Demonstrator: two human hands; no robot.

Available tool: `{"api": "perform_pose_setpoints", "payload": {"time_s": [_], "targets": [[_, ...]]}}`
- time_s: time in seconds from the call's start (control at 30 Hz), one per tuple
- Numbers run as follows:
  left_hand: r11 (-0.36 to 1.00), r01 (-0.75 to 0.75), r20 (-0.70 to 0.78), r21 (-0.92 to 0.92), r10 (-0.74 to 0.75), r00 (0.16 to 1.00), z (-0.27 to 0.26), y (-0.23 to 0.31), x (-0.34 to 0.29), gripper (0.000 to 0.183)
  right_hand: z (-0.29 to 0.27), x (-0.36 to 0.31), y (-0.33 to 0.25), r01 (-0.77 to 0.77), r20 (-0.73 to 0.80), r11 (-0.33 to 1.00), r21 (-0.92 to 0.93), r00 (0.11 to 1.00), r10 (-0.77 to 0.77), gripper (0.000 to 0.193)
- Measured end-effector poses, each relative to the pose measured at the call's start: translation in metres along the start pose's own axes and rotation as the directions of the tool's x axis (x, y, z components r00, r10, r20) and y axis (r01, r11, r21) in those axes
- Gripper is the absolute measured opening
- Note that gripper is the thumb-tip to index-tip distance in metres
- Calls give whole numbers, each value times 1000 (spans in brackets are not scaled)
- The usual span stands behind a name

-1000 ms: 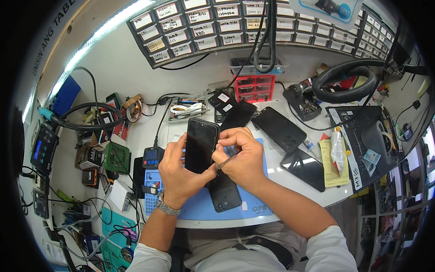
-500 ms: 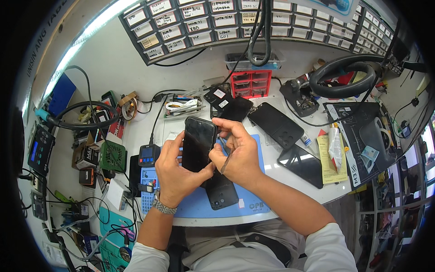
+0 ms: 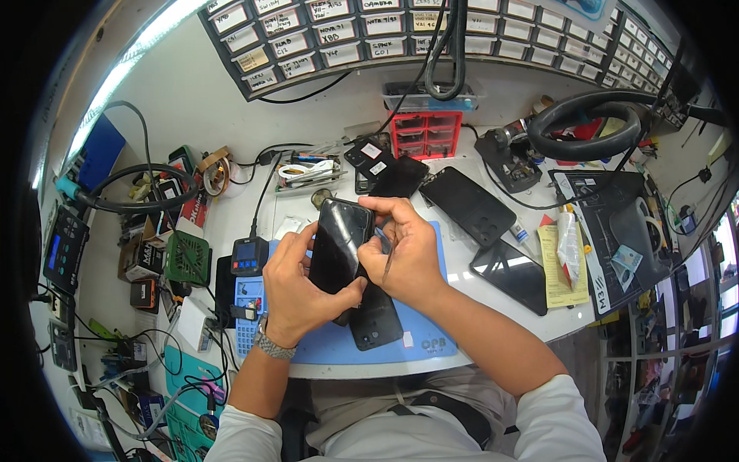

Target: The person uses a heat gun to warm the back of a smartphone, then uses a metal prying tool to separate the back cover from the frame. The person continues to pry around the edges and lift the back cover to expose the internal components.

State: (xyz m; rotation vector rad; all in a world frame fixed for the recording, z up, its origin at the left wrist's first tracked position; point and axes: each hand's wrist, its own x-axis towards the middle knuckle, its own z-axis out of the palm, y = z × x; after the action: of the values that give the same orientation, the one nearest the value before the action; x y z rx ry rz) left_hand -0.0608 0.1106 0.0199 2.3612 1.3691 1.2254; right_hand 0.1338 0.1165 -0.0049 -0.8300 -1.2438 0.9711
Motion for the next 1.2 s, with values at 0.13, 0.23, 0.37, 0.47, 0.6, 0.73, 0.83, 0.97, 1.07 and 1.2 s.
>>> {"api": "perform_pose_setpoints", "payload": {"time_s": [0.13,0.23,0.37,0.47,0.6,0.73,0.83,0.97,1.07,1.2], "targets": [[998,52,58,-22,-50,997,0,-1,0,88,-2,1,1,-1,-13,998,-64,1000,0,48],[997,64,86,-30,-62,994,-1,-6,2,88,-4,5,4,-52,-28,996,-67,998,50,40],[999,41,97,-28,-38,995,0,-9,1,87,-13,9,9,-57,-70,995,-87,996,51,22],[998,67,131,-6,-66,989,-1,-9,1,86,-16,15,15,-119,-114,984,-130,988,104,17],[999,38,159,-18,-35,987,-1,-9,1,84,-20,21,16,-144,-176,987,-77,976,129,13],[969,144,222,-203,-97,970,0,-15,3,79,-24,22,11,-269,-196,958,-100,949,246,13],[865,332,337,-376,-206,919,-3,-19,2,74,-21,23,9,-268,-179,958,-106,952,247,15],[682,467,421,-563,-249,872,-2,-25,1,67,-20,20,2,-206,-87,959,-193,977,193,26],[491,565,512,-663,-253,821,-2,-29,2,65,-18,15,-6,-19,-15,938,-346,1000,15,40],[115,663,638,-740,-192,746,-4,-31,5,69,-12,12,-9,209,36,891,-403,976,-213,52]]}}
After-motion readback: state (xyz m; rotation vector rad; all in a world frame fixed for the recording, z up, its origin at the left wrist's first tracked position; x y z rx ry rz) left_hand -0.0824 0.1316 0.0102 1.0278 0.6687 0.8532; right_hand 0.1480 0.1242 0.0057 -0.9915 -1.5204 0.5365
